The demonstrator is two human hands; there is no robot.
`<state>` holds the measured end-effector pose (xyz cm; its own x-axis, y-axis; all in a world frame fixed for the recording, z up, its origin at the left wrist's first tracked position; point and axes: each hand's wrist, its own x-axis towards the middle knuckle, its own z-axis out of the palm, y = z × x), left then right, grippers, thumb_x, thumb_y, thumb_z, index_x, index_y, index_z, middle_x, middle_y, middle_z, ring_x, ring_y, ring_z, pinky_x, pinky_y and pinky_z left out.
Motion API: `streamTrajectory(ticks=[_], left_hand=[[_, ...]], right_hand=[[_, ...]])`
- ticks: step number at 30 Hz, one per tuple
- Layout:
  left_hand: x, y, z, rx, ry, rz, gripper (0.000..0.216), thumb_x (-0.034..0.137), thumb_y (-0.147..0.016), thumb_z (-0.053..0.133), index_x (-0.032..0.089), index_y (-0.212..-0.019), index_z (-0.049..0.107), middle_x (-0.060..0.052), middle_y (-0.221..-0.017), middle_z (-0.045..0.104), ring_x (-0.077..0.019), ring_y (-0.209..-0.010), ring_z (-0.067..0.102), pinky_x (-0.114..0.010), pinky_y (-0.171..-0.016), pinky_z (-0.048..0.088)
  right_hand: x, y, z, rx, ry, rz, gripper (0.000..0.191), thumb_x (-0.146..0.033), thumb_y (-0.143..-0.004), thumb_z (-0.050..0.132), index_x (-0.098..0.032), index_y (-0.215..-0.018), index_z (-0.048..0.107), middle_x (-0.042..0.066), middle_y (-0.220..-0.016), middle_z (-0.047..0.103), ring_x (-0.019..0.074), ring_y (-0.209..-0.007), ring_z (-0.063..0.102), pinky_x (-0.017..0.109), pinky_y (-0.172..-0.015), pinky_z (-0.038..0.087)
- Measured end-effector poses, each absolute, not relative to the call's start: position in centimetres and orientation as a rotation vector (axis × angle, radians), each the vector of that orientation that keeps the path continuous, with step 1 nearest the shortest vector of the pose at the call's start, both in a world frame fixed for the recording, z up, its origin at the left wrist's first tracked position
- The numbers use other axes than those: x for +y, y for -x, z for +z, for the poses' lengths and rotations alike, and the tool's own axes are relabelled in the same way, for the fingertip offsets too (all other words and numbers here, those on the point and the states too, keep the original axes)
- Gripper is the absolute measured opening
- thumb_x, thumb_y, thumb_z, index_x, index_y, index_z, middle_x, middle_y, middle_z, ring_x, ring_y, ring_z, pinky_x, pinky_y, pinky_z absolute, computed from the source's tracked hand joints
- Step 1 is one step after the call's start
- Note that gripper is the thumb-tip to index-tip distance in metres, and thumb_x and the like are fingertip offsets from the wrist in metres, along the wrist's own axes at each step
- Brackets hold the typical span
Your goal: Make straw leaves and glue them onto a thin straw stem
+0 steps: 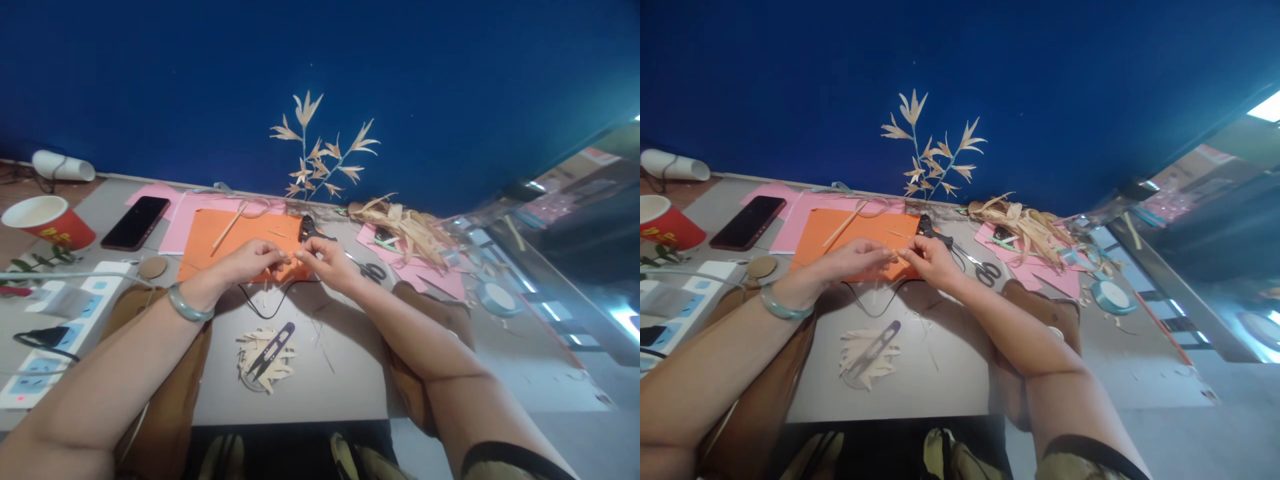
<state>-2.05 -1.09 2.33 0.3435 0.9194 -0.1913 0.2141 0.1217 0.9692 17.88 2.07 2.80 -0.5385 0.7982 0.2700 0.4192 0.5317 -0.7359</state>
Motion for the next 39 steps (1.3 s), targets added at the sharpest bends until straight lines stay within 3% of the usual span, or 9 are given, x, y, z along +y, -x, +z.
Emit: streamTrajectory(ticks=[9, 16, 23, 27, 34, 39], left_hand=[[-1.26, 1.95, 3.25, 1.224, -1.391, 0.803, 0.029, 0.042, -0.065, 0.075, 0.014, -0.072, 0.071, -0.005, -0.071, 0.068, -0.0151, -0.069, 0.06, -0.027, -0.068, 0.047], [-1.21, 2.2, 3.01, 1.242, -1.323, 0.842, 0.026, 0.033, -0.055, 0.082, 0.015, -0.061, 0.065, 0.001, -0.061, 0.063, -0.0104, -0.059, 0.053, -0.024, -0.059, 0.042], [-1.36, 2.25, 3.16, 1.25, -1.344, 0.825, 0.023, 0.033, -0.063, 0.078, 0.015, -0.061, 0.064, 0.001, -0.059, 0.061, -0.0091, -0.056, 0.051, -0.023, -0.057, 0.04], [-1.29, 2.32, 3.05, 1.206, -1.332, 0.831, 0.027, 0.038, -0.072, 0.072, 0.014, -0.061, 0.064, -0.001, -0.059, 0.062, -0.0092, -0.057, 0.052, -0.023, -0.058, 0.041], [-1.12, 2.49, 3.11, 1.076, -0.996, 0.83, 0.029, 0.038, -0.064, 0.08, 0.013, -0.071, 0.067, -0.002, -0.064, 0.062, -0.0096, -0.059, 0.054, -0.023, -0.059, 0.043], [-1.09, 2.55, 3.24, 0.937, -0.904, 0.909, 0.027, 0.033, -0.063, 0.081, 0.014, -0.067, 0.063, 0.001, -0.059, 0.056, -0.007, -0.055, 0.05, -0.021, -0.054, 0.038]], right_hand=[[1.76, -17.44, 2.66, -2.201, 0.96, 0.754, 0.036, -0.044, -0.089, 0.053, -0.018, -0.065, 0.053, -0.002, -0.06, 0.055, 0.0104, -0.058, 0.046, 0.023, -0.06, 0.037], [1.51, -17.41, 2.66, -2.214, 0.949, 0.7, 0.04, -0.045, -0.092, 0.048, -0.02, -0.06, 0.045, -0.003, -0.055, 0.049, 0.0106, -0.055, 0.042, 0.025, -0.061, 0.036], [1.52, -17.5, 2.84, -2.184, 0.951, 0.734, 0.043, -0.047, -0.094, 0.044, -0.019, -0.062, 0.051, -0.001, -0.058, 0.056, 0.0112, -0.057, 0.048, 0.025, -0.061, 0.038], [1.78, -17.67, 2.61, -2.061, 0.994, 0.807, 0.041, -0.048, -0.091, 0.051, -0.018, -0.063, 0.055, -0.001, -0.059, 0.056, 0.011, -0.058, 0.049, 0.024, -0.06, 0.038], [2.31, -17.86, 2.57, -1.809, 0.974, 1.082, 0.033, -0.047, -0.074, 0.073, -0.017, -0.064, 0.063, 0.001, -0.063, 0.063, 0.012, -0.061, 0.055, 0.026, -0.065, 0.044], [2.35, -17.89, 2.13, -1.834, 0.901, 1.026, 0.027, -0.044, -0.079, 0.069, -0.018, -0.075, 0.067, 0.003, -0.073, 0.069, 0.0147, -0.068, 0.06, 0.029, -0.068, 0.046]])
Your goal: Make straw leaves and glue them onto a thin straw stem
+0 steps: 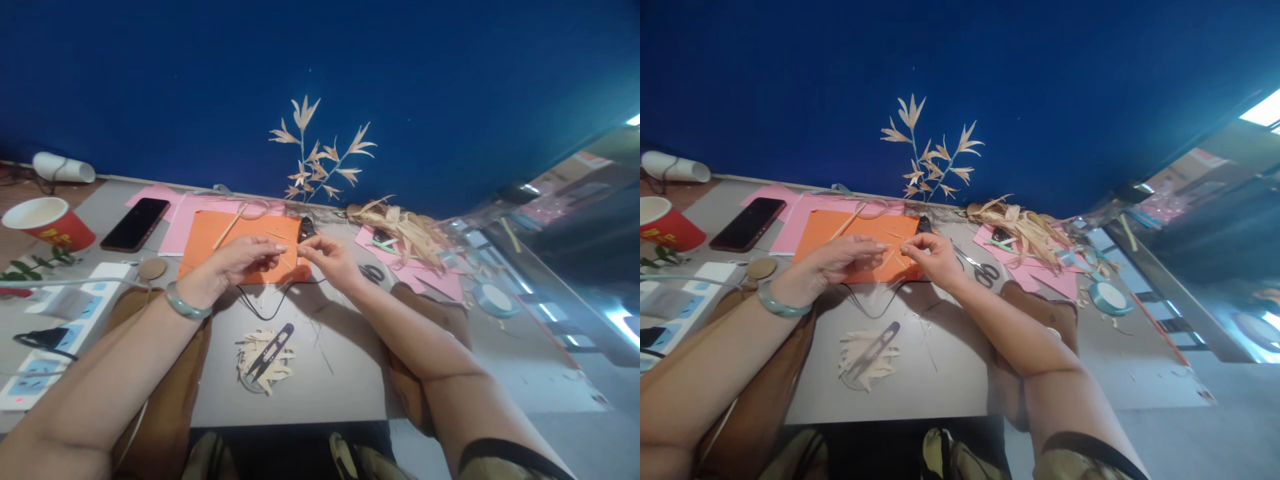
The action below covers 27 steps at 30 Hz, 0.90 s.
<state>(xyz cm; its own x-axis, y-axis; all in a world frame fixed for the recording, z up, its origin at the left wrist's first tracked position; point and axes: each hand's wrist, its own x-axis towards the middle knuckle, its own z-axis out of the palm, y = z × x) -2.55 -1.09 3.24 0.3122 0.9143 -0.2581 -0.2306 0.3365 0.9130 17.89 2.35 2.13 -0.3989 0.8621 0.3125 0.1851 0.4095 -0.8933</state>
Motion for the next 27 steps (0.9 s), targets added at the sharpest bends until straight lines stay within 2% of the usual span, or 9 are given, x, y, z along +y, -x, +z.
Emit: streamTrajectory(ticks=[2, 6, 8, 10, 12, 16, 22, 27], left_hand=[[-1.1, 2.5, 3.4, 0.919, -0.873, 0.947, 0.029, 0.032, -0.061, 0.082, 0.014, -0.065, 0.06, 0.003, -0.057, 0.053, -0.0057, -0.053, 0.048, -0.019, -0.052, 0.036], [-1.1, 2.3, 3.7, 0.929, -0.845, 0.966, 0.031, 0.031, -0.06, 0.082, 0.015, -0.06, 0.056, 0.005, -0.054, 0.049, -0.0046, -0.05, 0.044, -0.019, -0.049, 0.032], [-1.1, 2.2, 3.5, 0.949, -0.884, 0.953, 0.03, 0.032, -0.062, 0.08, 0.014, -0.06, 0.057, 0.003, -0.055, 0.051, -0.0053, -0.051, 0.045, -0.019, -0.049, 0.033], [-1.1, 2.1, 3.2, 1.003, -0.973, 0.955, 0.028, 0.034, -0.064, 0.079, 0.014, -0.062, 0.06, 0.002, -0.056, 0.054, -0.0063, -0.051, 0.046, -0.02, -0.05, 0.033], [-1.2, 2.0, 3.0, 1.079, -1.101, 0.972, 0.027, 0.036, -0.065, 0.077, 0.014, -0.061, 0.062, 0.001, -0.055, 0.055, -0.0073, -0.052, 0.046, -0.021, -0.05, 0.033], [-1.4, 1.8, 3.0, 1.125, -1.29, 0.98, 0.026, 0.038, -0.065, 0.075, 0.014, -0.062, 0.064, 0.001, -0.055, 0.057, -0.0097, -0.055, 0.05, -0.023, -0.055, 0.037], [-1.2, 1.8, 3.1, 1.08, -1.379, 0.962, 0.024, 0.037, -0.068, 0.073, 0.014, -0.067, 0.067, 0.0, -0.059, 0.061, -0.0109, -0.059, 0.054, -0.024, -0.059, 0.041], [-1.2, 1.7, 2.8, 1.056, -1.371, 0.959, 0.024, 0.035, -0.066, 0.077, 0.013, -0.074, 0.071, -0.002, -0.065, 0.066, -0.0119, -0.062, 0.057, -0.025, -0.061, 0.044]], right_hand=[[2.1, -17.9, 2.1, -1.943, 0.871, 0.797, 0.022, -0.039, -0.085, 0.063, -0.018, -0.08, 0.067, 0.004, -0.078, 0.07, 0.0159, -0.073, 0.062, 0.031, -0.073, 0.046], [1.1, -18.1, 2.6, -2.315, 0.704, 0.02, 0.017, -0.024, -0.095, 0.05, -0.019, -0.09, 0.066, 0.005, -0.088, 0.071, 0.0166, -0.081, 0.059, 0.037, -0.084, 0.037], [0.6, -18.2, 2.9, -2.464, 0.611, -0.307, 0.02, -0.017, -0.096, 0.045, -0.02, -0.097, 0.065, 0.005, -0.091, 0.07, 0.0164, -0.08, 0.055, 0.037, -0.084, 0.033], [0.3, -18.1, 3.0, -2.538, 0.536, -0.46, 0.021, -0.015, -0.095, 0.044, -0.02, -0.099, 0.065, 0.005, -0.089, 0.069, 0.016, -0.078, 0.052, 0.036, -0.083, 0.032], [0.3, -17.9, 2.9, -2.531, 0.498, -0.404, 0.019, -0.017, -0.095, 0.047, -0.021, -0.096, 0.065, 0.003, -0.086, 0.069, 0.0153, -0.076, 0.052, 0.036, -0.082, 0.032], [0.7, -17.6, 2.7, -2.353, 0.603, 0.089, 0.012, -0.025, -0.092, 0.058, -0.02, -0.084, 0.066, 0.002, -0.08, 0.07, 0.0143, -0.076, 0.057, 0.035, -0.082, 0.036], [1.0, -17.4, 2.9, -2.056, 0.824, 0.71, 0.022, -0.037, -0.085, 0.066, -0.019, -0.073, 0.066, 0.002, -0.074, 0.068, 0.0142, -0.07, 0.058, 0.031, -0.073, 0.043], [1.3, -17.5, 3.0, -1.925, 0.924, 0.973, 0.023, -0.04, -0.077, 0.072, -0.017, -0.072, 0.067, 0.001, -0.072, 0.066, 0.0132, -0.068, 0.057, 0.027, -0.068, 0.045]])
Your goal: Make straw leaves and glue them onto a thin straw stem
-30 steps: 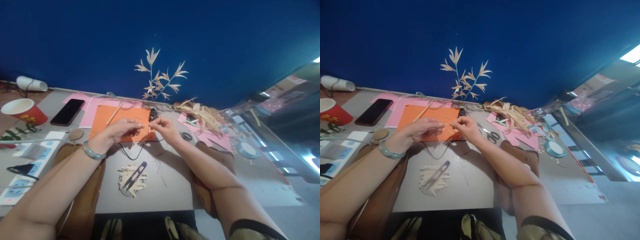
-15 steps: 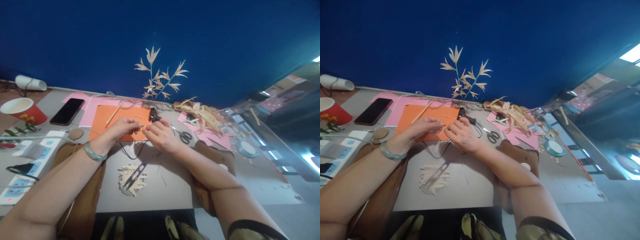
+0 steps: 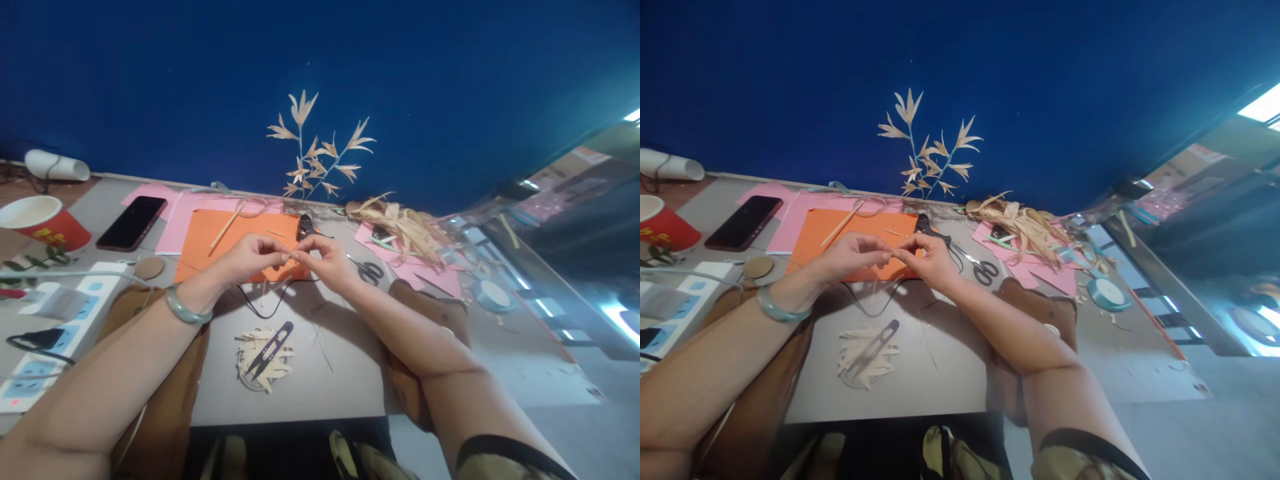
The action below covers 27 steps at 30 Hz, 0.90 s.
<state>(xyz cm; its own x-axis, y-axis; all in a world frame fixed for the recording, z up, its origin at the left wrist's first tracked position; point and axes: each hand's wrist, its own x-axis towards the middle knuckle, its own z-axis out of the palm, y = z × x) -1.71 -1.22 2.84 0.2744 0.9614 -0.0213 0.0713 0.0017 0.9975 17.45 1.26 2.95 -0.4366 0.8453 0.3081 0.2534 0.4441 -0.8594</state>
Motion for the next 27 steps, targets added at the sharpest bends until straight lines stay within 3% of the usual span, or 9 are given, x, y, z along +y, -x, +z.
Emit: streamTrajectory(ticks=[10, 17, 23, 27], left_hand=[[-1.42, 1.64, 3.08, 1.065, -1.339, 0.961, 0.023, 0.034, -0.065, 0.076, 0.014, -0.069, 0.067, 0.0, -0.062, 0.063, -0.0102, -0.059, 0.054, -0.024, -0.058, 0.042], [-1.46, 1.68, 3.22, 1.065, -1.341, 1.012, 0.025, 0.038, -0.067, 0.076, 0.015, -0.071, 0.067, 0.0, -0.06, 0.062, -0.0099, -0.057, 0.053, -0.024, -0.057, 0.04], [-1.56, 1.33, 3.49, 1.116, -1.377, 1.099, 0.026, 0.037, -0.064, 0.078, 0.014, -0.063, 0.066, -0.001, -0.059, 0.062, -0.011, -0.058, 0.054, -0.025, -0.06, 0.044], [-1.63, 1.16, 3.3, 1.142, -1.4, 1.134, 0.024, 0.035, -0.065, 0.079, 0.013, -0.069, 0.07, -0.003, -0.066, 0.068, -0.0128, -0.062, 0.059, -0.026, -0.063, 0.047]], right_hand=[[1.56, -17.38, 2.35, -1.788, 0.909, 1.281, 0.029, -0.046, -0.076, 0.071, -0.017, -0.077, 0.068, 0.001, -0.072, 0.066, 0.0119, -0.067, 0.057, 0.025, -0.066, 0.045], [1.48, -17.12, 2.24, -1.686, 0.95, 1.304, 0.03, -0.044, -0.069, 0.077, -0.017, -0.074, 0.066, -0.001, -0.068, 0.063, 0.0097, -0.062, 0.053, 0.023, -0.061, 0.042], [1.14, -17.18, 2.55, -1.799, 0.952, 1.18, 0.024, -0.04, -0.076, 0.073, -0.016, -0.075, 0.067, 0.0, -0.07, 0.065, 0.0104, -0.064, 0.054, 0.024, -0.064, 0.044], [1.0, -17.19, 2.82, -1.859, 0.948, 1.083, 0.021, -0.037, -0.077, 0.071, -0.017, -0.073, 0.067, 0.001, -0.071, 0.067, 0.0115, -0.065, 0.056, 0.025, -0.065, 0.044]])
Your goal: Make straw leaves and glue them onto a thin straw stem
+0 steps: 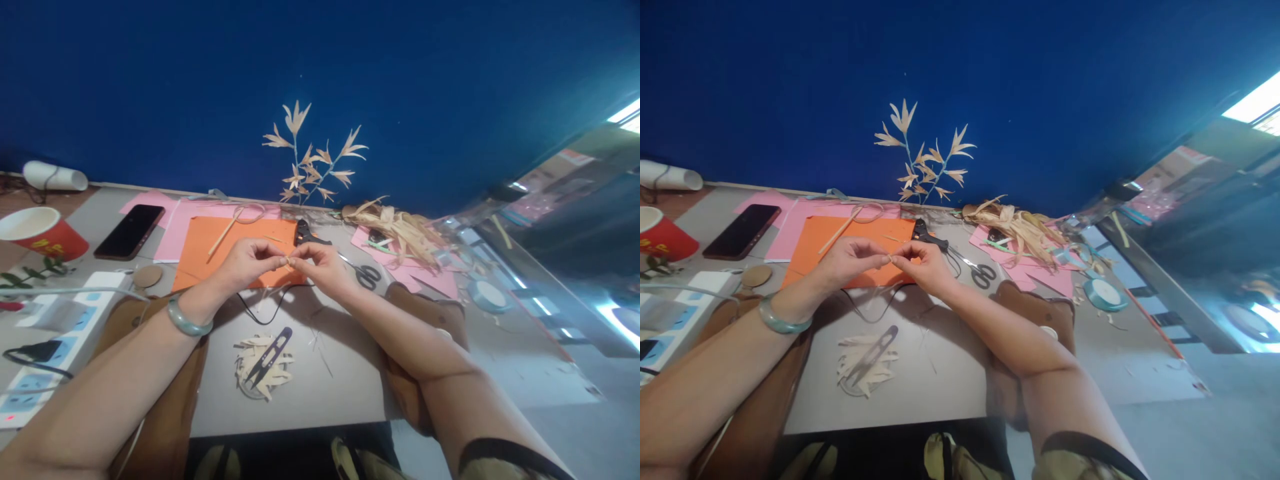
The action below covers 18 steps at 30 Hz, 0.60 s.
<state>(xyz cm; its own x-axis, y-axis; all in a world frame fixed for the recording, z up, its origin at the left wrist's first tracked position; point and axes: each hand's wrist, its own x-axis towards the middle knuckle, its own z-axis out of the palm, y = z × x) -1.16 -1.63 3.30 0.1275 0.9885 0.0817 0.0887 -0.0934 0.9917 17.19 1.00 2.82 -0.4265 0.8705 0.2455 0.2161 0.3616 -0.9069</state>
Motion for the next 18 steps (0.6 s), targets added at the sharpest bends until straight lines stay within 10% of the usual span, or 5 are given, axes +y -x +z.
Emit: streamTrajectory(ticks=[18], left_hand=[[-2.3, 0.85, 3.24, 1.219, -1.692, 1.287, 0.012, 0.028, -0.075, 0.069, 0.016, -0.075, 0.073, -0.004, -0.075, 0.072, -0.0136, -0.066, 0.061, -0.024, -0.062, 0.047]], right_hand=[[0.7, -17.25, 2.99, -1.887, 0.922, 1.038, 0.015, -0.032, -0.077, 0.068, -0.017, -0.075, 0.067, 0.001, -0.073, 0.068, 0.0131, -0.068, 0.058, 0.027, -0.068, 0.048]])
